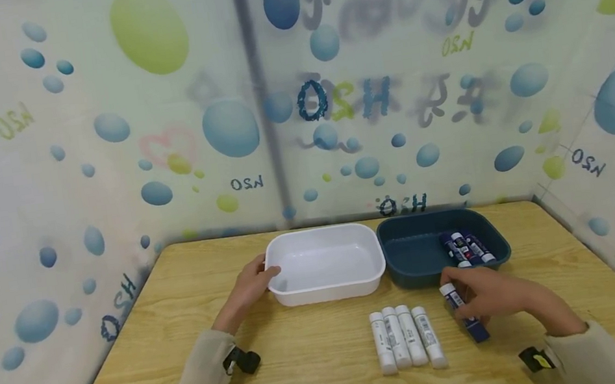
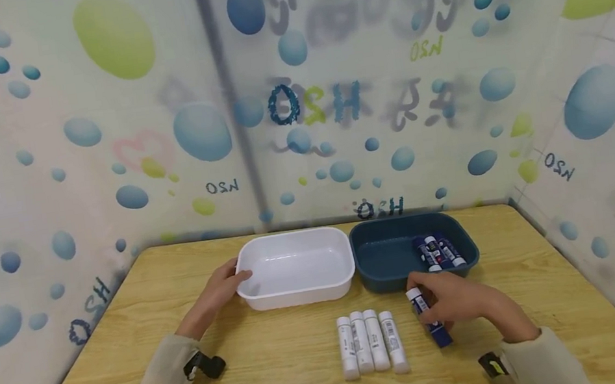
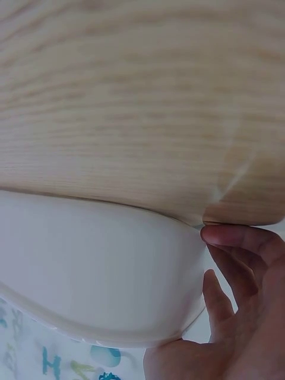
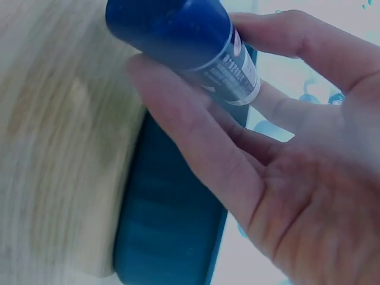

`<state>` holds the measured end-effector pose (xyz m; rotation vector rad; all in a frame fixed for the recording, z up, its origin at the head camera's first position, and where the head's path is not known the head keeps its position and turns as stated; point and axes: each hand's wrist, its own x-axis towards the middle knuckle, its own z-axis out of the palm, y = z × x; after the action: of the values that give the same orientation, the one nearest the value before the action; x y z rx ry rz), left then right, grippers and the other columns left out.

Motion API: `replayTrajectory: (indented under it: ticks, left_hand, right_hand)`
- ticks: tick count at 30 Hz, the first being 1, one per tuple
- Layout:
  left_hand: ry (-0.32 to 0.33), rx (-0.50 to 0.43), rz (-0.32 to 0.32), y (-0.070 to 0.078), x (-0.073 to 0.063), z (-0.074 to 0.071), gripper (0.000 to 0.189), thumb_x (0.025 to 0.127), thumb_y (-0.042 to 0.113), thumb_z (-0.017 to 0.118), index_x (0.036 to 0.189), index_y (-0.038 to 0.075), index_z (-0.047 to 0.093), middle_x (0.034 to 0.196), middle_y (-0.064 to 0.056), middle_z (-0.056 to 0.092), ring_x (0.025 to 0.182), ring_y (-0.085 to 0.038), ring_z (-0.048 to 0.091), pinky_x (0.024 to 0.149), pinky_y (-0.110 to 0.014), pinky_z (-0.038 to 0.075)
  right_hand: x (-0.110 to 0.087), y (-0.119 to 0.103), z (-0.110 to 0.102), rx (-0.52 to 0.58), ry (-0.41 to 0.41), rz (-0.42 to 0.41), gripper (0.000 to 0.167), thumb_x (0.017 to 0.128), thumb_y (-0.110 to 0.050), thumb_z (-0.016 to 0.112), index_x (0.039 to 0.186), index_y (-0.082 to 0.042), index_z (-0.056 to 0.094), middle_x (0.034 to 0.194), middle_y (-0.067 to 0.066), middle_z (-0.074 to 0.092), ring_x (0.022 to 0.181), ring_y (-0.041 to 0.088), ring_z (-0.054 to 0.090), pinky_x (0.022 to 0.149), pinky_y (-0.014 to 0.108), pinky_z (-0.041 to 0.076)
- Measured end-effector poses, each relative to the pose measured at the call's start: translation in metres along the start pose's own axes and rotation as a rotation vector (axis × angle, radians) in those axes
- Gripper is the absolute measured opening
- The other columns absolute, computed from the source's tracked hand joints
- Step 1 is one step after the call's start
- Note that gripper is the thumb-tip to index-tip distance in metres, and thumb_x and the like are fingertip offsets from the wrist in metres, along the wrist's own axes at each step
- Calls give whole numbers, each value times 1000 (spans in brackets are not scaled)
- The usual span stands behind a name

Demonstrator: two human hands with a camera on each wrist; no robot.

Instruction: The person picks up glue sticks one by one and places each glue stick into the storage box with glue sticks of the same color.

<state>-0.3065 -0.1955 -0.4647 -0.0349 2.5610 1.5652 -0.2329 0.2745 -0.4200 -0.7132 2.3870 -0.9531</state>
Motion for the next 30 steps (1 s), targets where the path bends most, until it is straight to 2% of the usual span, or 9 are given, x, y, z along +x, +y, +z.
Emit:
replayTrajectory:
  ticks: [5, 10, 16, 25, 30]
  left_hand:
    - [-3, -6, 6, 0, -1, 0, 62, 105, 27, 56, 160, 7, 36, 148, -26, 56, 121, -33, 64, 90, -37, 58]
    - [-6, -9, 16, 1, -2, 0, 61, 105, 26, 56, 159, 6, 38, 148, -26, 55, 121, -34, 64, 91, -38, 59]
    - [1, -6, 9, 1, 0, 1, 61, 105, 26, 56, 159, 6, 38, 146, -25, 57, 119, -32, 65, 89, -37, 58]
    - [2, 0, 18, 1, 2, 2, 61, 104, 26, 56, 159, 6, 38, 144, -26, 58, 117, -31, 66, 87, -35, 58]
    - [9, 3, 8, 1, 1, 1, 62, 104, 26, 57, 160, 6, 38, 143, -26, 59, 116, -31, 66, 85, -34, 58]
  right_hand:
    - [0, -4, -3, -38, 23, -51, 39, 92, -13, 74, 123, -4, 52, 83, 4, 59, 58, 16, 63, 53, 36, 58]
    - [-2, -9, -6, -35, 34, -61, 40, 94, -14, 73, 125, -3, 51, 80, 3, 59, 58, 17, 62, 55, 35, 57]
    - [-1, -20, -13, -101, 71, -61, 39, 94, -17, 73, 125, -7, 52, 78, 1, 60, 58, 16, 63, 56, 30, 55]
    - [1, -35, -33, -160, 88, -38, 40, 96, -21, 72, 126, -6, 51, 92, 4, 65, 66, 10, 64, 58, 33, 58]
    - [8, -38, -44, -170, 87, -21, 40, 96, -18, 70, 127, -4, 50, 90, 5, 65, 62, 17, 66, 58, 33, 58]
